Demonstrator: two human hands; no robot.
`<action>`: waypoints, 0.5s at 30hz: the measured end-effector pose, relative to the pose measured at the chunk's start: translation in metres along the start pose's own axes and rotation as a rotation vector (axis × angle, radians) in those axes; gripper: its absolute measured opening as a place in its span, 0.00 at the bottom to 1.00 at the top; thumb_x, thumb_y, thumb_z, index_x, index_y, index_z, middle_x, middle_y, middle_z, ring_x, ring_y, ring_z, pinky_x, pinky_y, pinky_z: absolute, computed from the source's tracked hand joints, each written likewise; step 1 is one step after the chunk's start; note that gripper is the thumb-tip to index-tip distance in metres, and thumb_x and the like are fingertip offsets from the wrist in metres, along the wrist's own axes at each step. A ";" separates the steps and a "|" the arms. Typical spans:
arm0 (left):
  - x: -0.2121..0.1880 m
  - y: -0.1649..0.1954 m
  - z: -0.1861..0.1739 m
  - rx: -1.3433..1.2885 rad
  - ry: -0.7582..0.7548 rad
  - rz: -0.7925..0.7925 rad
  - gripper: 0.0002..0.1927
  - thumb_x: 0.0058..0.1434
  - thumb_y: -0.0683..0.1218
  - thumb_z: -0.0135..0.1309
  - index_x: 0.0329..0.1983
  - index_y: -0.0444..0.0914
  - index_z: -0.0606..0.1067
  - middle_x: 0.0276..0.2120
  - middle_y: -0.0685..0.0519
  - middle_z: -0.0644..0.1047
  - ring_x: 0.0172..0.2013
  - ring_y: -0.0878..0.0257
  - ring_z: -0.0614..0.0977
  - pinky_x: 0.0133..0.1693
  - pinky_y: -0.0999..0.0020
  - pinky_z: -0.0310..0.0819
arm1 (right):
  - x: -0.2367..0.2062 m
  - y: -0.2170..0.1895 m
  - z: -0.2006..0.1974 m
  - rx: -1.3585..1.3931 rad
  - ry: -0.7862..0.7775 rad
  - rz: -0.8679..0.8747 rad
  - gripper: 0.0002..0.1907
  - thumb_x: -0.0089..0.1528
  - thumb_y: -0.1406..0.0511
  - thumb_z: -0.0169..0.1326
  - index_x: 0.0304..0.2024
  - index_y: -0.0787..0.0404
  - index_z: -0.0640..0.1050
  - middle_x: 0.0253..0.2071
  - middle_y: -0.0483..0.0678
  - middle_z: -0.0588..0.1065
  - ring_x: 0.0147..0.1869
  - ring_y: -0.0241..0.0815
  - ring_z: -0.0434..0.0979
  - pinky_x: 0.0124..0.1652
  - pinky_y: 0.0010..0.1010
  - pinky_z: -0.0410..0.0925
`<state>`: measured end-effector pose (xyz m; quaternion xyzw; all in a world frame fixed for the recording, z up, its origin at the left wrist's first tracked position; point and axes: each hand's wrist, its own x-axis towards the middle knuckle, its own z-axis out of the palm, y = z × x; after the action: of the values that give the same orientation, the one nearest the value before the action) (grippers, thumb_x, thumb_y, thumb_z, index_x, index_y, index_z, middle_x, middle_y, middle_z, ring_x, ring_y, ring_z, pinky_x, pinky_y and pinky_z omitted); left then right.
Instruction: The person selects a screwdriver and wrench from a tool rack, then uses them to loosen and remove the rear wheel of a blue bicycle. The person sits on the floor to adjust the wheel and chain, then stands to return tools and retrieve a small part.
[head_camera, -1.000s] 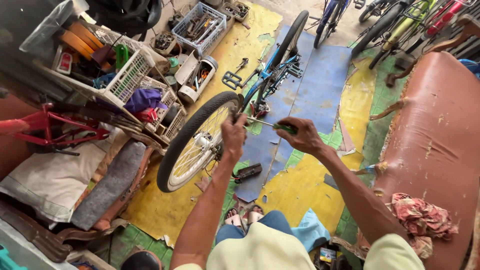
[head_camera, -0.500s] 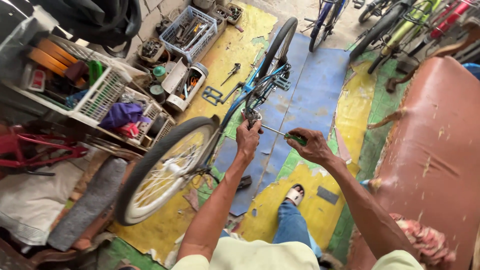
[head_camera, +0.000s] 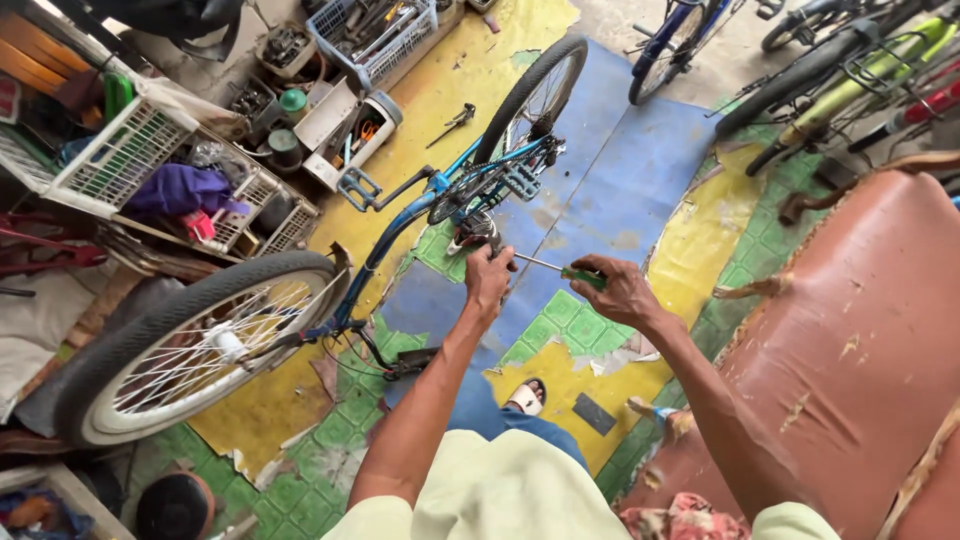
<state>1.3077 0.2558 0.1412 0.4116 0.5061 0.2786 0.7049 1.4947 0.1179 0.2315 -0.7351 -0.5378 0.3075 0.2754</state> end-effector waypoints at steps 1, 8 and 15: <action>0.006 -0.003 0.005 -0.003 0.015 0.007 0.14 0.62 0.47 0.59 0.25 0.35 0.74 0.16 0.59 0.68 0.15 0.72 0.63 0.16 0.72 0.55 | 0.007 0.006 -0.005 -0.023 -0.025 0.032 0.19 0.61 0.57 0.61 0.51 0.58 0.81 0.42 0.53 0.83 0.42 0.46 0.84 0.43 0.36 0.75; 0.052 -0.015 0.022 0.006 0.107 0.013 0.14 0.64 0.47 0.58 0.26 0.35 0.74 0.18 0.55 0.70 0.16 0.69 0.65 0.17 0.70 0.57 | 0.066 0.039 -0.017 -0.043 -0.118 0.040 0.18 0.61 0.56 0.60 0.51 0.56 0.82 0.39 0.52 0.83 0.39 0.47 0.82 0.40 0.38 0.73; 0.136 -0.013 0.035 0.207 0.098 0.096 0.16 0.66 0.50 0.54 0.28 0.34 0.76 0.22 0.53 0.77 0.23 0.66 0.75 0.25 0.66 0.70 | 0.169 0.082 -0.027 -0.071 -0.166 0.015 0.16 0.61 0.59 0.59 0.50 0.56 0.82 0.39 0.52 0.83 0.39 0.48 0.82 0.40 0.39 0.73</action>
<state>1.3854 0.3488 0.0692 0.4916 0.5456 0.2781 0.6191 1.6051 0.2562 0.1628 -0.7204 -0.5637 0.3502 0.2015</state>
